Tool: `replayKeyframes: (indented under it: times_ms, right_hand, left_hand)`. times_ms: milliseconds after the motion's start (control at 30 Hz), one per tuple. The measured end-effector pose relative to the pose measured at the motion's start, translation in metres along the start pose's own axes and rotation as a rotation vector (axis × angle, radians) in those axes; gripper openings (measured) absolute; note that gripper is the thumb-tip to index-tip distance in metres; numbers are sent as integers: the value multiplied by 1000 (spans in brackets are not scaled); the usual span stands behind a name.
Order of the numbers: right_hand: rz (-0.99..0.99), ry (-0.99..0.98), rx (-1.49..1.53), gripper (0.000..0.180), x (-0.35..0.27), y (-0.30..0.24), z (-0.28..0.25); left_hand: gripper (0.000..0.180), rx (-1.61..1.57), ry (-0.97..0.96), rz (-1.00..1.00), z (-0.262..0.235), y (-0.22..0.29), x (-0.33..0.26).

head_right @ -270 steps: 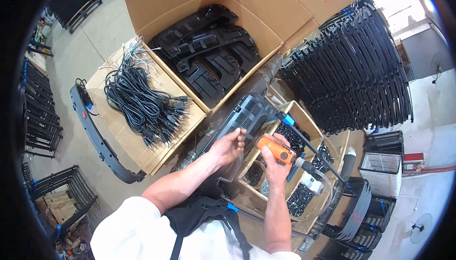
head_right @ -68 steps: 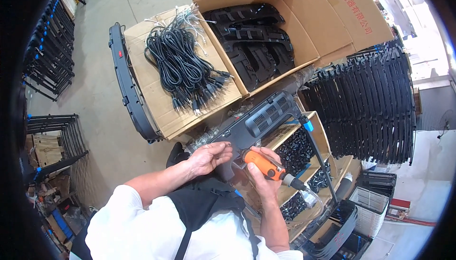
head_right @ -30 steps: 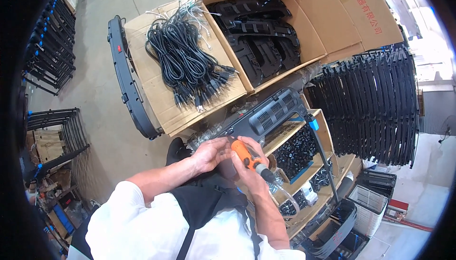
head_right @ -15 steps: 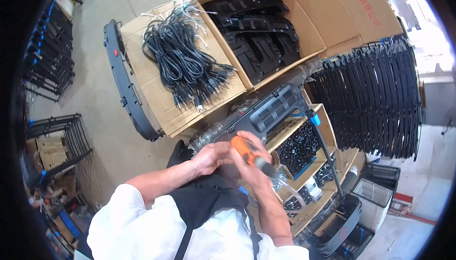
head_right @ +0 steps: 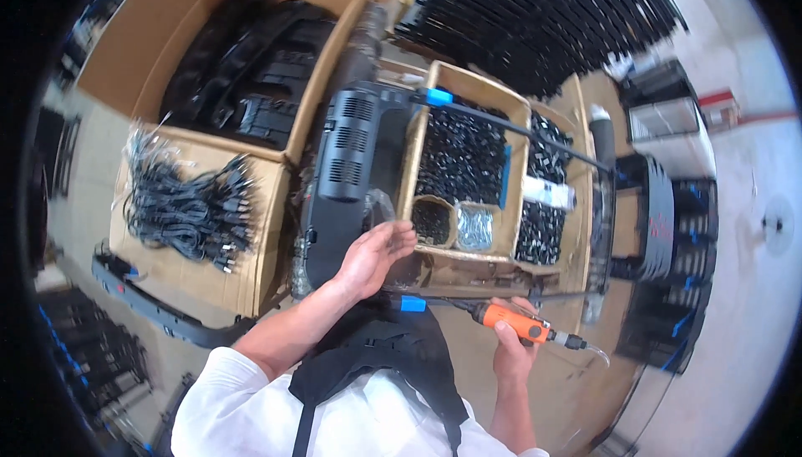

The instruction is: Assemble plastic and metal components onto a frame using a power screwdriver and fasteners in a factory setting.

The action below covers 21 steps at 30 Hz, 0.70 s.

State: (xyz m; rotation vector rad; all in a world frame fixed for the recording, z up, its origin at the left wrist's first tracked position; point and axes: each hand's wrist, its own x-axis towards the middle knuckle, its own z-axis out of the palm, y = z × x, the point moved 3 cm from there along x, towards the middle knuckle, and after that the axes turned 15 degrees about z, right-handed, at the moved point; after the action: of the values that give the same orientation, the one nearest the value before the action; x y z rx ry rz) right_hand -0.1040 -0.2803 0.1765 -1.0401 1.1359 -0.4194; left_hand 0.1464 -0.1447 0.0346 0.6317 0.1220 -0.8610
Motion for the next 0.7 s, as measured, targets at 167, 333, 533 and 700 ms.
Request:
replayKeyframes:
  times_ms: [167, 333, 533, 700]
  right_hand:
    - [68, 238, 94, 63, -51, 45, -71]
    - [104, 357, 99, 61, -58, 105, -118]
    - [351, 333, 560, 49, 41, 194, -140]
    - [529, 174, 832, 29, 158, 267, -143]
  left_hand:
    - [56, 487, -240, 70, 32, -27, 52]
    - [41, 828, -260, 214, 30, -36, 48]
    - [31, 1492, -692, 181, 35, -46, -20]
    - [59, 1954, -737, -132, 38, -87, -55]
